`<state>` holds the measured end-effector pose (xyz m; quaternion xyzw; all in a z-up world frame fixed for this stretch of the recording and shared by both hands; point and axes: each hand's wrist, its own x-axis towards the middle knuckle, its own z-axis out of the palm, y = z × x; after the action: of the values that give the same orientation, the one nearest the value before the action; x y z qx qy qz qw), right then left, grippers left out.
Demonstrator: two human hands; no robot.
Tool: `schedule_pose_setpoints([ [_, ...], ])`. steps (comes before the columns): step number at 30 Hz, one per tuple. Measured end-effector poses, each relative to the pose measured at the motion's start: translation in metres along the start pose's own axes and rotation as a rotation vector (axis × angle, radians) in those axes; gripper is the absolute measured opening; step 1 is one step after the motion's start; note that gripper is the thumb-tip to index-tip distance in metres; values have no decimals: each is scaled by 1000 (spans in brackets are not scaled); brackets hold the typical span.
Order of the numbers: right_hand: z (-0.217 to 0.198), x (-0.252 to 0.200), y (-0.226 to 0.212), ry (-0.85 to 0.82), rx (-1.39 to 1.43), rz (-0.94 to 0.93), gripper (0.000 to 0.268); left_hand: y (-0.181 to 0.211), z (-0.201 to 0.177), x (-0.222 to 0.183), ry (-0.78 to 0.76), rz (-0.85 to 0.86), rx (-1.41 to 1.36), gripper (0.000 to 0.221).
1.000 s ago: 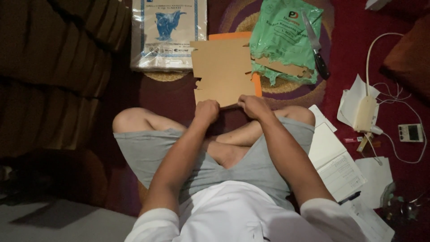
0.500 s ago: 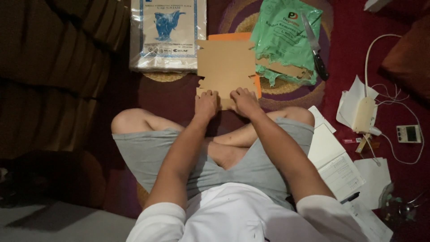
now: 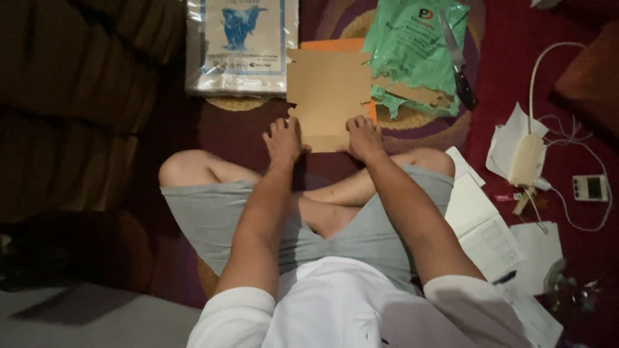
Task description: The person folds a flat cardboard sheet by hand along its pre-scored lines to assemble it into a small box.
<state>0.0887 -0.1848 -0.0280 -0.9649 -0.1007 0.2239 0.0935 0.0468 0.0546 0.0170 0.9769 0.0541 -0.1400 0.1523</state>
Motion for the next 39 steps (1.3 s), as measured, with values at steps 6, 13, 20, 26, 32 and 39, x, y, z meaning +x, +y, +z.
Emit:
schedule_pose_setpoints([
  [6, -36, -15, 5, -62, -71, 90, 64, -15, 4, 4, -36, -98, 34, 90],
  [13, -33, -30, 40, 61, -21, 75, 33, 7, -12, -10, -45, -34, 26, 94],
  [20, -32, -45, 47, 28, 337, 318, 39, 6, 58, 7, 22, 292, 44, 43],
  [26, -10, -12, 59, -10, 404, 308, 47, 4, 74, 15, 16, 335, 69, 33],
  [32, -3, -9, 64, 19, 443, 294, 48, 9, 56, 6, -5, 310, 68, 31],
  [39, -32, -29, 39, -45, 631, 254, 63, 32, 31, -13, -228, 447, 178, 30],
])
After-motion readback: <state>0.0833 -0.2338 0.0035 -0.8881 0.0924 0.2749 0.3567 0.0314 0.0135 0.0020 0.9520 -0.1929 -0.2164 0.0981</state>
